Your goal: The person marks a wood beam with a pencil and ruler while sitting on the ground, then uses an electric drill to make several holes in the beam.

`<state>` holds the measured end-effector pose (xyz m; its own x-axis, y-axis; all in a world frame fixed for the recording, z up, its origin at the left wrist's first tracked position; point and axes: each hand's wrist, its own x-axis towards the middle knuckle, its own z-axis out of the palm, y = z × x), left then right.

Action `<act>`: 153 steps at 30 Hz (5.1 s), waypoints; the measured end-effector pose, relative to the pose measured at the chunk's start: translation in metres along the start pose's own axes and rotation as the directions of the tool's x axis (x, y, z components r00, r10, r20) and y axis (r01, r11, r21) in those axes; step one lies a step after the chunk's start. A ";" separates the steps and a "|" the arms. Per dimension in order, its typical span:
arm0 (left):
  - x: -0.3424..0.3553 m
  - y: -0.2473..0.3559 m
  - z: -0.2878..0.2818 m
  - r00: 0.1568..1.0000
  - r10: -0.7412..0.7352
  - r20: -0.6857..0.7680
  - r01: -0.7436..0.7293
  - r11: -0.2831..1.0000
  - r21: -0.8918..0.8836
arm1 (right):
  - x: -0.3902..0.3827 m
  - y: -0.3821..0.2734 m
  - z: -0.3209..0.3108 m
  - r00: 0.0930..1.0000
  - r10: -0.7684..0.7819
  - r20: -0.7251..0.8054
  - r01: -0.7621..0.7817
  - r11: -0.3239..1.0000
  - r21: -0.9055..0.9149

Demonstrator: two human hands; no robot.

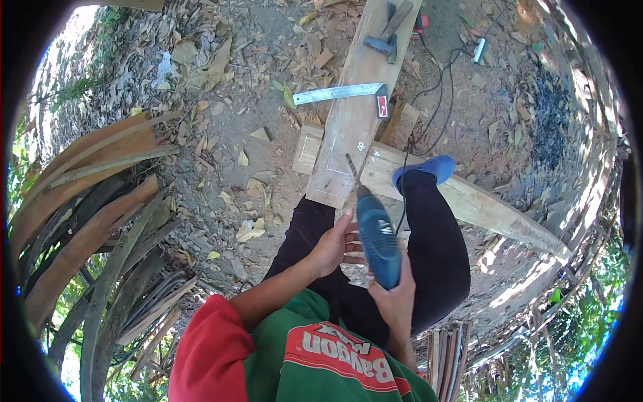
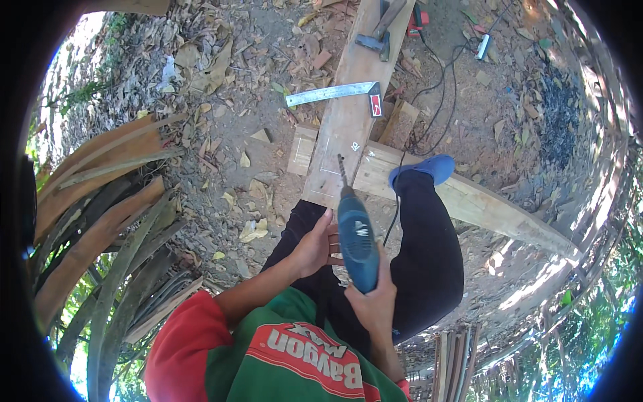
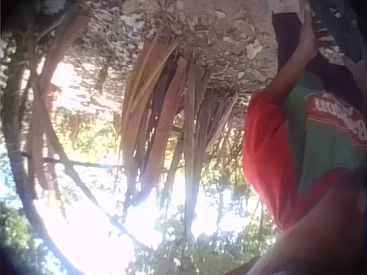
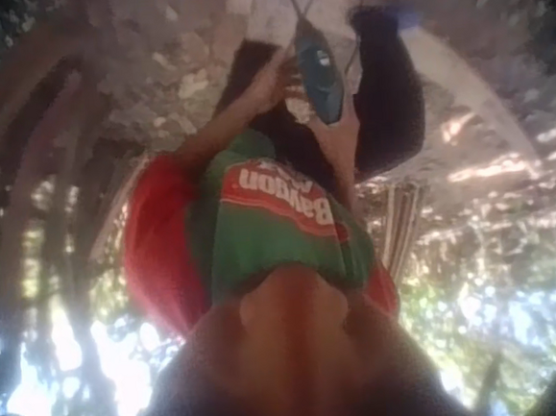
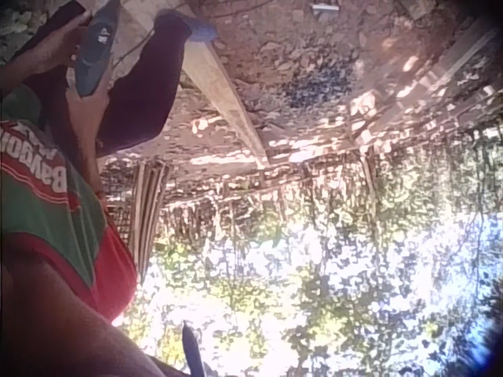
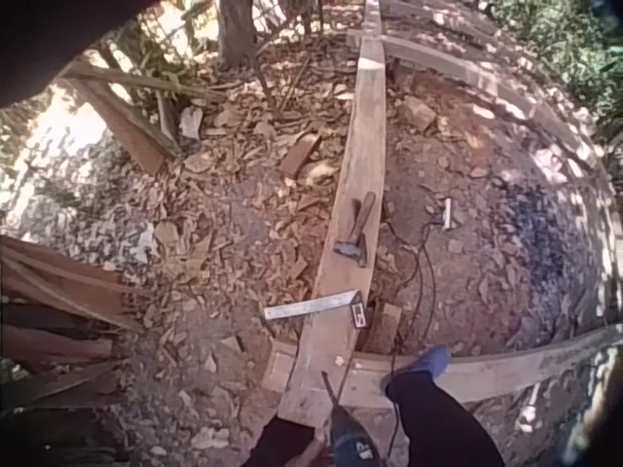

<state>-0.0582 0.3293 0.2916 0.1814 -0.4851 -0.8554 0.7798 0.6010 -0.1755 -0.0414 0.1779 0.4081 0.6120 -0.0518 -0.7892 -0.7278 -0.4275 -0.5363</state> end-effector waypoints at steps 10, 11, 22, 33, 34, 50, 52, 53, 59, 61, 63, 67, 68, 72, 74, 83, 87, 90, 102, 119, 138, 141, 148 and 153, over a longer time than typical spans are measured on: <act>0.024 0.028 -0.013 0.997 0.073 -0.032 -0.077 0.986 -0.150 | 0.019 -0.003 0.042 0.998 0.001 0.067 0.017 0.965 -0.262; 0.026 0.029 -0.014 0.996 0.073 -0.041 -0.078 0.986 -0.146 | 0.022 -0.002 0.044 0.998 -0.007 0.066 0.024 0.965 -0.263; 0.039 0.034 -0.021 0.995 0.092 -0.047 -0.097 0.987 -0.129 | 0.037 0.000 0.051 0.998 -0.001 0.062 0.019 0.956 -0.291; 0.042 0.037 -0.022 0.994 0.099 -0.047 -0.104 0.986 -0.131 | 0.042 0.004 0.051 0.998 -0.019 0.058 0.035 0.952 -0.304; 0.043 0.037 -0.022 0.994 0.100 -0.047 -0.106 0.986 -0.131 | 0.042 0.004 0.052 0.998 -0.019 0.059 0.036 0.951 -0.307; -0.008 0.032 -0.004 0.809 0.571 -0.140 -0.423 0.731 0.536 | 0.040 -0.004 0.070 0.996 0.075 0.056 -0.048 0.922 -0.385; -0.024 0.030 0.002 0.768 0.640 0.002 -0.360 0.430 0.828 | 0.042 0.002 0.071 0.997 0.064 0.052 -0.040 0.924 -0.380; -0.030 0.029 0.005 0.751 0.655 0.080 -0.309 0.242 0.920 | 0.043 0.006 0.072 0.997 0.059 0.053 -0.035 0.926 -0.376; 0.004 0.025 -0.006 0.646 0.763 0.011 -0.400 0.326 0.857 | 0.044 0.004 0.073 1.000 0.027 0.000 -0.025 0.928 -0.373; 0.009 0.024 -0.003 0.605 0.796 0.036 -0.407 0.270 0.873 | 0.046 0.001 0.072 0.998 0.056 -0.024 -0.061 0.936 -0.347; 0.010 0.023 0.000 0.603 0.797 0.019 -0.420 0.298 0.857 | 0.048 0.005 0.072 0.999 0.032 -0.023 -0.038 0.931 -0.363; 0.012 0.026 0.004 0.587 0.809 0.010 -0.439 0.308 0.844 | 0.056 0.008 0.070 0.999 0.038 0.010 -0.031 0.919 -0.392; 0.013 0.025 0.005 0.584 0.812 -0.007 -0.436 0.320 0.841 | 0.057 0.007 0.068 0.998 0.051 0.021 -0.037 0.910 -0.412; 0.012 0.025 0.002 0.635 0.759 -0.145 -0.441 0.510 0.739 | 0.063 -0.009 0.062 0.991 0.095 0.094 -0.038 0.874 -0.485; 0.008 0.026 0.002 0.671 0.712 -0.209 -0.443 0.611 0.657 | 0.065 -0.014 0.060 0.985 0.109 0.135 -0.023 0.852 -0.523; 0.011 0.035 0.015 0.580 0.805 -0.125 -0.469 0.455 0.757 | 0.074 -0.003 0.058 0.990 0.042 0.133 0.022 0.893 -0.450; 0.017 0.038 0.020 0.566 0.821 -0.076 -0.431 0.373 0.822 | 0.078 0.001 0.055 0.992 0.049 0.117 0.001 0.919 -0.395; 0.019 0.034 0.022 0.571 0.815 -0.096 -0.423 0.392 0.817 | 0.077 0.004 0.054 0.991 0.080 0.105 -0.031 0.914 -0.405; 0.020 0.034 0.020 0.590 0.801 -0.105 -0.417 0.413 0.810 | 0.075 0.003 0.059 0.990 0.119 0.074 -0.077 0.904 -0.421; 0.029 0.033 0.018 0.464 0.881 -0.096 -0.402 0.306 0.863 | 0.083 0.004 0.062 0.997 0.040 0.065 -0.010 0.911 -0.411; 0.030 0.028 0.017 0.479 0.870 -0.118 -0.477 0.371 0.797 | 0.083 0.008 0.067 0.997 0.006 0.072 0.021 0.929 -0.368; 0.014 0.032 0.025 0.462 0.882 -0.094 -0.471 0.334 0.816 | 0.079 0.010 0.065 0.999 0.019 0.029 -0.006 0.915 -0.404; 0.019 0.032 0.017 0.546 0.834 -0.083 -0.437 0.368 0.821 | 0.072 -0.002 0.063 0.989 0.138 0.052 -0.097 0.874 -0.476; 0.027 0.030 0.007 0.530 0.846 -0.052 -0.456 0.336 0.824 | 0.068 -0.014 0.061 0.975 0.205 0.079 -0.141 0.858 -0.495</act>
<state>-0.0261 0.3299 0.2665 0.7253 0.2843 -0.6270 0.6728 -0.1000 0.7330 -0.0081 0.2351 0.3436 0.4230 -0.0670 -0.9037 -0.5571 -0.8057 -0.2010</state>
